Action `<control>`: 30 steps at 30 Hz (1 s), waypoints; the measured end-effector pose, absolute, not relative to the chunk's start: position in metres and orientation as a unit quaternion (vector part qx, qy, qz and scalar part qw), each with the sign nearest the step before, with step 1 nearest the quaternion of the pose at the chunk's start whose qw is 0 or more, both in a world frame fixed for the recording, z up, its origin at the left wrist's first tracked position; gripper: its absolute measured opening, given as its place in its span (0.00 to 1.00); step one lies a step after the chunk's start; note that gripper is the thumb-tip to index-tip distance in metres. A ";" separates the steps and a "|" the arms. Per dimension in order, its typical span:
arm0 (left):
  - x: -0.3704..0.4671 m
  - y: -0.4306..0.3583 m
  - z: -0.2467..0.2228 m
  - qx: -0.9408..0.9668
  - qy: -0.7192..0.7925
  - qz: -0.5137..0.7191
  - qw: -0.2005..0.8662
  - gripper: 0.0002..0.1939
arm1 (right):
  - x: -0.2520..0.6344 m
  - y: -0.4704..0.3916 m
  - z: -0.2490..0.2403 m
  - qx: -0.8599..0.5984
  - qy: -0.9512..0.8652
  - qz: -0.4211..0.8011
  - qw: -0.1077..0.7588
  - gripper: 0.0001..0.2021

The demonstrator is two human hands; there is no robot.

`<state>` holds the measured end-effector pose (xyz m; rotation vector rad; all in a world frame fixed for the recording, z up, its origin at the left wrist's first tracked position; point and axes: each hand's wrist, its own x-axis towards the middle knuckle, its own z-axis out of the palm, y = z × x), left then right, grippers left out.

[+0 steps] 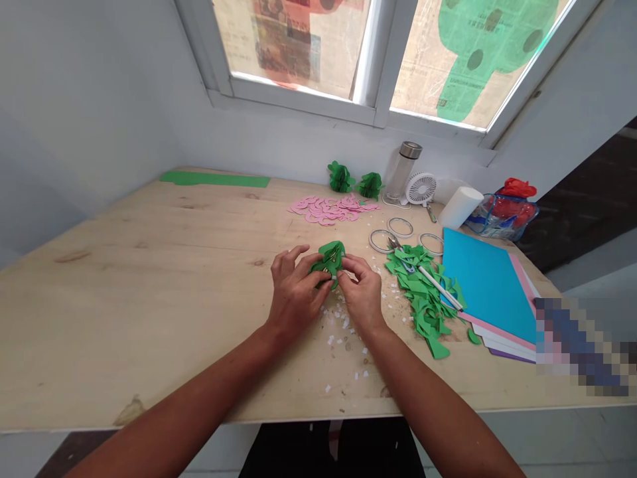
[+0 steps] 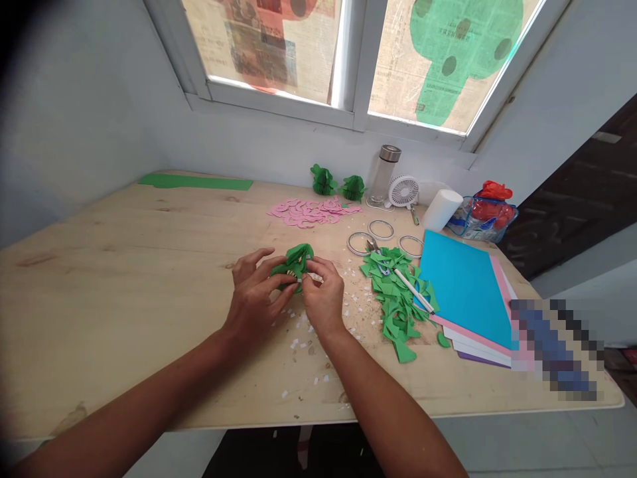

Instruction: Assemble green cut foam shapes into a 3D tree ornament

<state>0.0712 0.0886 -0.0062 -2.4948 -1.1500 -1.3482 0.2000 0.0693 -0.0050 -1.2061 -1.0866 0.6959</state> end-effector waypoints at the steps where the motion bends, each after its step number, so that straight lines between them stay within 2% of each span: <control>1: 0.071 0.089 -0.006 -0.814 -0.377 -0.440 0.034 0.06 | 0.199 0.069 -0.005 -0.529 -0.475 0.302 0.636 0.10; 13: 0.070 0.089 -0.004 -0.800 -0.417 -0.431 -0.012 0.08 | 0.193 0.067 -0.011 -0.519 -0.504 0.277 0.632 0.10; 30: 0.070 0.088 -0.003 -0.791 -0.438 -0.427 -0.011 0.08 | 0.188 0.065 -0.009 -0.518 -0.514 0.266 0.629 0.09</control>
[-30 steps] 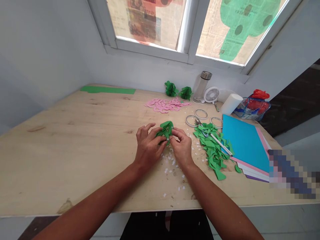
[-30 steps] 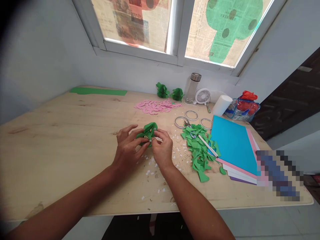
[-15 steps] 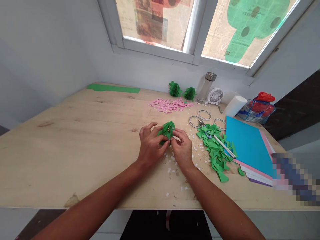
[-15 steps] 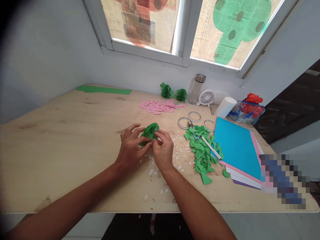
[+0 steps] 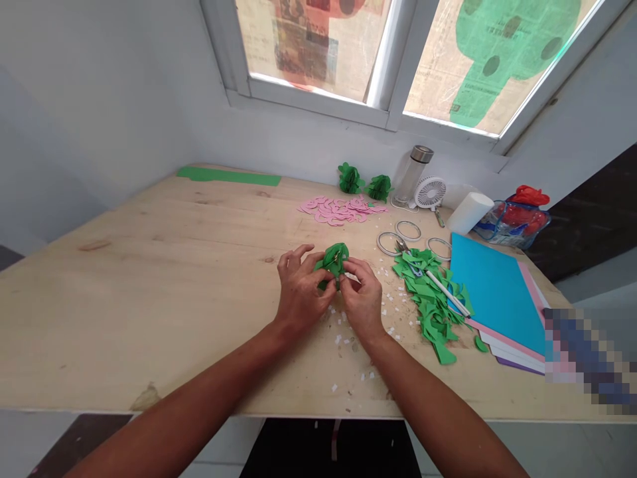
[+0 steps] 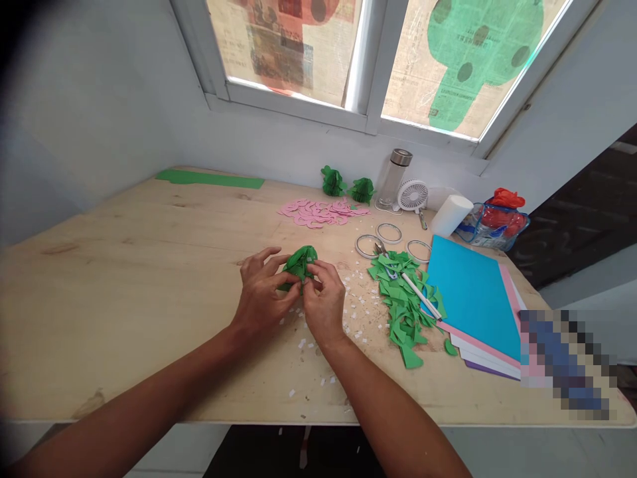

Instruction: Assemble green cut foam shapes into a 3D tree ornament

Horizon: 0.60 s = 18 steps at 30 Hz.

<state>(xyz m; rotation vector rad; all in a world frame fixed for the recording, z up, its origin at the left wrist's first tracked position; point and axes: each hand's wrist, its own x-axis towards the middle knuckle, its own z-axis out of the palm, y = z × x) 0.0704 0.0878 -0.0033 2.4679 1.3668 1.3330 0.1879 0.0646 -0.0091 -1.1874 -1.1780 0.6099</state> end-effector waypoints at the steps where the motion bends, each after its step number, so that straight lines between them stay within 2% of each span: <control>1: 0.070 0.088 -0.003 0.790 0.438 0.429 0.014 0.08 | 0.188 0.065 -0.009 -0.518 -0.513 0.268 0.630 0.09; 18: 0.069 0.091 -0.007 0.771 0.450 0.448 0.056 0.06 | 0.185 0.063 -0.011 -0.506 -0.511 0.271 0.639 0.10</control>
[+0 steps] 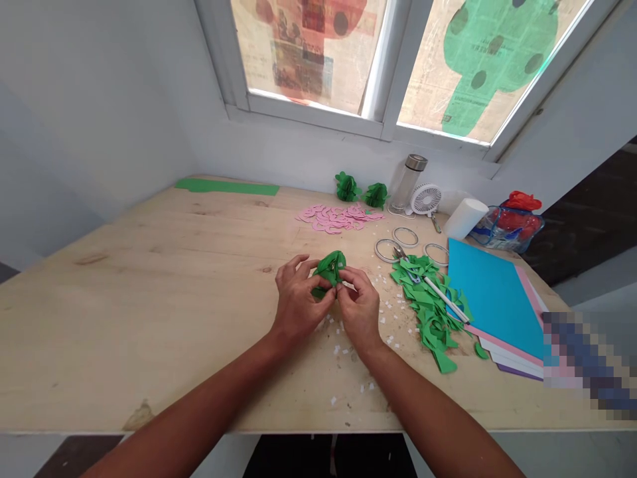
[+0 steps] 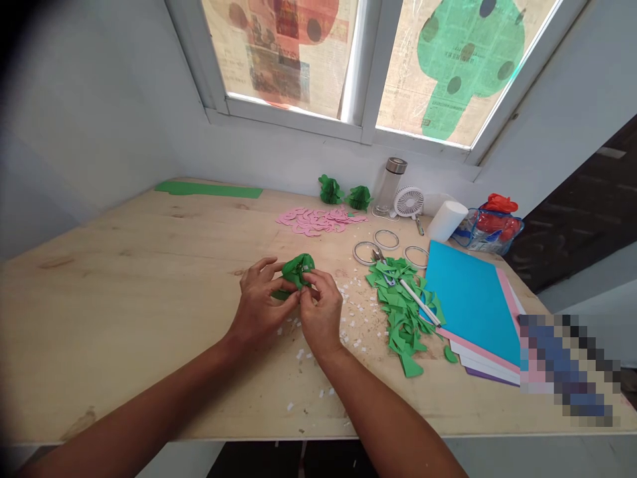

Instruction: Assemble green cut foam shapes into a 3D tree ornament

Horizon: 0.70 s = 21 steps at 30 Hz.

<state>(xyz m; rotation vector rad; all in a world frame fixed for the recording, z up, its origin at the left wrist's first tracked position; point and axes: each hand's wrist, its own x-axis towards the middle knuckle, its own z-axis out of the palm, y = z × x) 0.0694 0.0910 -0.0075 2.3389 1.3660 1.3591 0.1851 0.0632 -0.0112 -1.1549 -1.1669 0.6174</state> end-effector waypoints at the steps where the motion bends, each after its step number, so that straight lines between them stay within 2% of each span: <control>1: 0.069 0.091 -0.008 0.770 0.453 0.446 0.057 0.06 | 0.185 0.063 -0.012 -0.505 -0.513 0.272 0.638 0.10; 15: 0.072 0.088 -0.004 0.766 0.459 0.448 0.032 0.07 | 0.184 0.061 -0.012 -0.508 -0.524 0.257 0.634 0.11; 21: 0.070 0.089 0.000 0.777 0.447 0.441 0.052 0.07 | 0.186 0.063 -0.009 -0.509 -0.481 0.283 0.656 0.10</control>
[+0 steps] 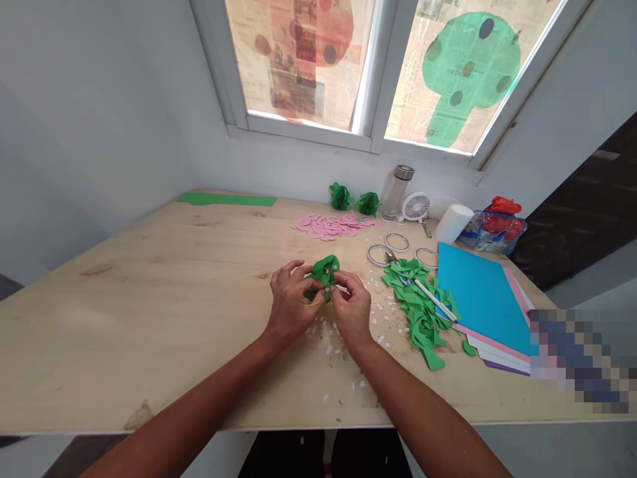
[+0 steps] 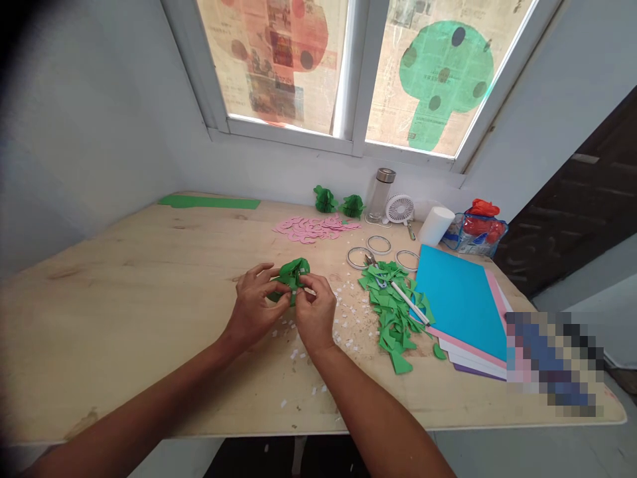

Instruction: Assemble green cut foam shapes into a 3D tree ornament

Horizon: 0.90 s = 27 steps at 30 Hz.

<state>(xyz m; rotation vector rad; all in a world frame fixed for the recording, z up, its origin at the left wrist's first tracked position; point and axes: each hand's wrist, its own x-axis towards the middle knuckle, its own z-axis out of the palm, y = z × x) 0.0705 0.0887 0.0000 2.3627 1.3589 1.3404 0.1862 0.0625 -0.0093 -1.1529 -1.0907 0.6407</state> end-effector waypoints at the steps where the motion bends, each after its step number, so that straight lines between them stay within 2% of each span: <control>1: 0.070 0.089 0.001 0.779 0.444 0.439 0.055 0.06 | 0.187 0.063 -0.010 -0.508 -0.471 0.290 0.660 0.10; 5: 0.071 0.087 0.008 0.786 0.437 0.435 0.034 0.03 | 0.191 0.067 -0.011 -0.504 -0.434 0.317 0.676 0.10; 11: 0.080 0.076 0.026 0.819 0.396 0.404 -0.092 0.05 | 0.195 0.068 -0.008 -0.480 -0.416 0.334 0.697 0.10; 15: 0.093 0.066 0.031 0.814 0.425 0.365 -0.153 0.05 | 0.195 0.067 -0.007 -0.483 -0.423 0.311 0.700 0.11; 27: 0.115 0.056 0.029 0.787 0.460 0.332 -0.244 0.10 | 0.198 0.067 -0.007 -0.498 -0.420 0.294 0.700 0.11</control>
